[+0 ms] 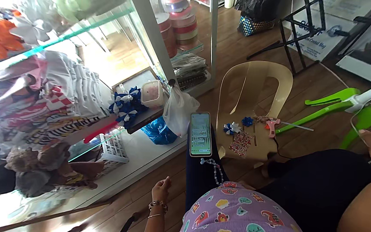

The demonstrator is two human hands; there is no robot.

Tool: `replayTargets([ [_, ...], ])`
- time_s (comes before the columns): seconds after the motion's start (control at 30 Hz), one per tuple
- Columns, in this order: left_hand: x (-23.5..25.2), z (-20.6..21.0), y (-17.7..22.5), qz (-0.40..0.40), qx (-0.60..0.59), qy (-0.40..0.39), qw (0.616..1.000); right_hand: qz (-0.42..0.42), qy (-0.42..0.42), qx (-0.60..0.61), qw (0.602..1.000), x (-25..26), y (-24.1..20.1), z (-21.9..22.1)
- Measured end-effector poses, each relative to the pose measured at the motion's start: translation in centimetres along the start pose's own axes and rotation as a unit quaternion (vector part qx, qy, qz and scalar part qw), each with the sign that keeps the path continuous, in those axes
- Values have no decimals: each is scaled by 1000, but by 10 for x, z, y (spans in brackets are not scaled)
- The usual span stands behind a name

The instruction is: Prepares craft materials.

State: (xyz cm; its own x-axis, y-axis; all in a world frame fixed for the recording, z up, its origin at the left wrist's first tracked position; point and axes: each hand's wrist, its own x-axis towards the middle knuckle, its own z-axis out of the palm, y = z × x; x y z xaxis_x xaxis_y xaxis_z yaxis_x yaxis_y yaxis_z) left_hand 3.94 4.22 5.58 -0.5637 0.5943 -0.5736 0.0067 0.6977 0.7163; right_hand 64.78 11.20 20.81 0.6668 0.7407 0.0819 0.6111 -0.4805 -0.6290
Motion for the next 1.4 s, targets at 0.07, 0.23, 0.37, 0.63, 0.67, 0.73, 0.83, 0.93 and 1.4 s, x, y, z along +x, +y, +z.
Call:
replayTargets([
  [0.07, -1, 3, 3, 8, 6, -6, 1000, -24, -30, 0, 999, -9, -18, 7],
  [0.23, -4, 6, 3, 69, -21, -37, 997, -84, -152, -32, 984, -39, -83, 41],
  [0.37, -11, 3, 12, 179, -78, -30, 980, -103, -274, -62, 954, -52, -113, 88],
  [0.63, -55, -13, 83, 241, -276, -47, 929, -179, -443, -234, 847, -111, -99, 196],
  [0.67, -62, -15, 92, 254, -328, -93, 905, -194, -453, -253, 832, -121, -92, 206],
  [0.73, -80, -15, 111, 289, -397, -201, 847, -210, -458, -293, 813, -133, -86, 219],
  [0.83, -119, -2, 143, 319, -397, -328, 796, -219, -448, -306, 811, -136, -83, 228],
  [0.93, -147, 25, 156, 354, -292, -435, 775, -200, -457, -298, 814, -131, -92, 219],
  [1.4, -162, 116, 170, -67, -259, -575, 773, -527, -320, 133, 776, -135, -136, 39],
])
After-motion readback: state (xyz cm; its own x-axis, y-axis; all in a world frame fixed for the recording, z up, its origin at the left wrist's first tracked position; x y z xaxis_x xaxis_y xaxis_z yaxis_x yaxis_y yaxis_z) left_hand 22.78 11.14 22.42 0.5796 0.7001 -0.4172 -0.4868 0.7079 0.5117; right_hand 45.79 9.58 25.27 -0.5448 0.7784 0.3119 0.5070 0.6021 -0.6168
